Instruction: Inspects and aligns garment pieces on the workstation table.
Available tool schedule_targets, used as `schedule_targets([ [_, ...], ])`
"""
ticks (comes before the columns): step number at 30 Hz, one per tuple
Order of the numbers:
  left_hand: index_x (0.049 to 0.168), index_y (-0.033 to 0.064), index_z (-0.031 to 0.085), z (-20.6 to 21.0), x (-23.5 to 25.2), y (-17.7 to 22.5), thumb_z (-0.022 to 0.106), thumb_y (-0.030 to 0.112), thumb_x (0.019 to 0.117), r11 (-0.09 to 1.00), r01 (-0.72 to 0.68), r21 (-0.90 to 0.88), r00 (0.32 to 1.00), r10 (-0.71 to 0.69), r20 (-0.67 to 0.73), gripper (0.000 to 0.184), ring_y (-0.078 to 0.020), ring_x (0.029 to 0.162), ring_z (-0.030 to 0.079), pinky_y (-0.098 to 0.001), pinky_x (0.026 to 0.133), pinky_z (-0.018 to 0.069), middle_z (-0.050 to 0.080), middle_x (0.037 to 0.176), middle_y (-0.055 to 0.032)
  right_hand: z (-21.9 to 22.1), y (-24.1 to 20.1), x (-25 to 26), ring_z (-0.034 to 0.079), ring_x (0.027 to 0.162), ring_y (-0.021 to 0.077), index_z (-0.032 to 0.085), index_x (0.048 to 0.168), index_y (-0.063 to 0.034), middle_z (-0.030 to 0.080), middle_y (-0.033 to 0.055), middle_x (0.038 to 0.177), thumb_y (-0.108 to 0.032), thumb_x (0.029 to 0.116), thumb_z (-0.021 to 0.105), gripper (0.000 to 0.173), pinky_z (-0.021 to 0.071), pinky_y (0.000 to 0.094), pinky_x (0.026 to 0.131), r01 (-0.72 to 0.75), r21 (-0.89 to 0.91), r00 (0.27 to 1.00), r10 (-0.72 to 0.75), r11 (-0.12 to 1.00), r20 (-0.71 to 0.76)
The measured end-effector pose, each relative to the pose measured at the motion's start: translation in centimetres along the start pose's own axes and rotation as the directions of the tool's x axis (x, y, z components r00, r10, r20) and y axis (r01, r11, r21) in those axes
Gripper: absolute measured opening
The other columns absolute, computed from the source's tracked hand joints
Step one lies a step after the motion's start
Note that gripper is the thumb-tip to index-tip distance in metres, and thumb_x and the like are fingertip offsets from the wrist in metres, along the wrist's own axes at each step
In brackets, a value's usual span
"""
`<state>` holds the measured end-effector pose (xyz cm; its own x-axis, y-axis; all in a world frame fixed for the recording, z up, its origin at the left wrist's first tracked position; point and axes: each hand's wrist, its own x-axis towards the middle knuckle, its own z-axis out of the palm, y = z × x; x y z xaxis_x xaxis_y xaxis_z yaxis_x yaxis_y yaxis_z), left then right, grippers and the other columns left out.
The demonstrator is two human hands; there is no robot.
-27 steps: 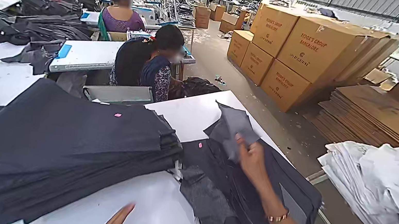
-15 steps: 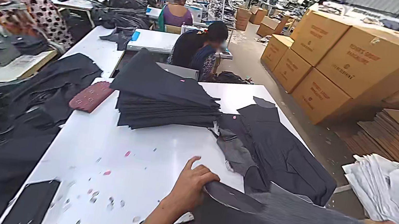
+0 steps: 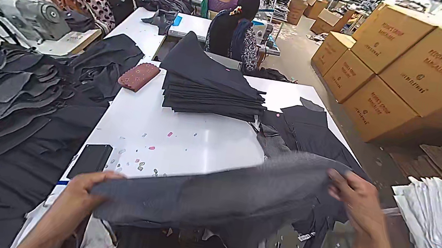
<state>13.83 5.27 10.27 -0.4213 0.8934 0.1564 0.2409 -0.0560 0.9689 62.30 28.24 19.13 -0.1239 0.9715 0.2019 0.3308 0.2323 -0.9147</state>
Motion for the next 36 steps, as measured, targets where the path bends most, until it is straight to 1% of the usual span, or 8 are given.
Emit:
schedule_targets([
  [5, 0.113, -0.0054, 0.065, -1.4, 9.3, -3.3, 0.056, 0.014, 0.1049, 0.874, 0.432, 0.224, 0.89, -0.374, -0.26, 0.023, -0.0068, 0.053, 0.052, -0.0256, 0.053, 0.0479, 0.061, 0.074, -0.0066, 11.7, 5.7, 9.7, 0.073, 0.077, 0.0141, 0.068, 0.103, 0.005, 0.073, 0.0106, 0.089, -0.019, 0.1057, 0.057, 0.026, 0.0615, 0.0313, 0.075, -0.186, -0.119, 0.967, 0.203, 0.975, 0.151],
  [8, 0.138, -0.0065, 0.055, 0.4, 13.7, -6.8, 0.05, 0.013, 0.1075, 0.908, 0.344, 0.239, 0.911, -0.262, -0.318, 0.036, -0.0335, 0.111, 0.068, -0.0493, 0.099, 0.0534, 0.062, 0.13, -0.028, 17.6, 8.6, 12.1, 0.071, 0.107, 0.027, 0.063, 0.127, 0.0044, 0.071, 0.0204, 0.118, -0.016, 0.1039, 0.059, 0.032, 0.0552, 0.0439, 0.097, -0.041, -0.234, 0.993, 0.065, 0.971, 0.095],
  [11, 0.155, -0.0067, 0.032, 6.9, 11.3, -8.9, 0.069, 0.033, 0.0971, 0.867, 0.135, 0.48, 0.981, -0.186, 0.061, 0.079, -0.048, 0.149, 0.03, -0.0611, 0.121, 0.0257, 0.03, 0.159, -0.0337, 22.1, 10.8, 7.4, 0.027, 0.151, 0.0453, 0.021, 0.156, 0.0131, 0.023, 0.0361, 0.161, -0.04, 0.0939, 0.069, 0.095, 0.0264, 0.0531, 0.124, 0.177, -0.306, 0.936, -0.064, 0.936, 0.346],
  [14, 0.16, -0.0013, 0.027, 14.4, 2.4, -11.4, 0.078, 0.057, 0.0804, 0.675, -0.117, 0.728, 0.873, -0.28, 0.399, 0.111, -0.0451, 0.154, 0.019, -0.0701, 0.12, 0.0144, 0.02, 0.166, -0.0284, 24.9, 12.6, -3.7, 0.018, 0.156, 0.0416, 0.021, 0.16, 0.0063, 0.017, 0.0278, 0.167, -0.075, 0.0813, 0.064, 0.121, 0.0177, 0.066, 0.122, 0.337, -0.456, 0.767, 0.041, 0.824, 0.641],
  [18, 0.151, -0.0082, 0.041, 18.4, -3.9, -14.6, 0.098, 0.013, 0.0434, 0.354, -0.255, 0.9, 0.963, 0.007, 0.27, 0.124, -0.0529, 0.143, 0.038, -0.0816, 0.102, 0.03, 0.035, 0.157, -0.0341, 25.5, 14.6, -10.4, 0.031, 0.152, 0.0408, 0.037, 0.157, -0.0021, 0.029, 0.0201, 0.166, -0.017, 0.0669, 0.086, 0.104, 0.0244, 0.0787, 0.109, 0.529, -0.623, 0.745, 0.036, 0.576, 0.666],
  [24, 0.155, 0.0048, 0.043, 17.2, 3.1, -6.3, 0.055, 0.024, 0.1011, 0.447, 0.045, 0.894, 0.708, -0.645, 0.287, 0.058, -0.045, 0.151, 0.027, -0.0777, 0.114, 0.0108, 0.035, 0.162, -0.0227, 22.1, 8.7, -1.7, 0.059, 0.128, 0.0357, 0.064, 0.135, -0.009, 0.061, 0.0171, 0.14, -0.012, 0.0959, 0.055, 0.041, 0.0476, 0.0585, 0.102, 0.286, -0.646, 0.558, 0.425, 0.708, 0.713],
  [30, 0.127, -0.0052, 0.062, 15.7, 16.2, -7.9, 0.052, 0.019, 0.1021, 0.357, 0.101, 0.929, 0.71, -0.68, 0.184, 0.037, -0.0452, 0.135, 0.05, -0.0721, 0.11, 0.0294, 0.06, 0.136, -0.0268, 22.9, 12.3, 10.1, 0.068, 0.107, 0.0266, 0.062, 0.133, -0.0027, 0.071, 0.016, 0.116, -0.044, 0.1057, 0.052, 0.051, 0.0495, 0.0476, 0.1, 0.008, -0.524, 0.429, 0.47, 0.852, 0.771],
  [36, 0.129, -0.0043, 0.061, 15.8, 16.8, -8.9, 0.05, 0.024, 0.1039, 0.422, 0.188, 0.887, 0.767, -0.627, 0.135, 0.04, -0.0436, 0.131, 0.053, -0.0642, 0.109, 0.0338, 0.06, 0.134, -0.0266, 24.8, 14.3, 6.3, 0.063, 0.117, 0.0399, 0.067, 0.119, -0.0003, 0.067, 0.0221, 0.121, -0.048, 0.0971, 0.063, 0.053, 0.0474, 0.0597, 0.092, 0.483, -0.514, 0.583, 0.177, 0.709, 0.793],
])
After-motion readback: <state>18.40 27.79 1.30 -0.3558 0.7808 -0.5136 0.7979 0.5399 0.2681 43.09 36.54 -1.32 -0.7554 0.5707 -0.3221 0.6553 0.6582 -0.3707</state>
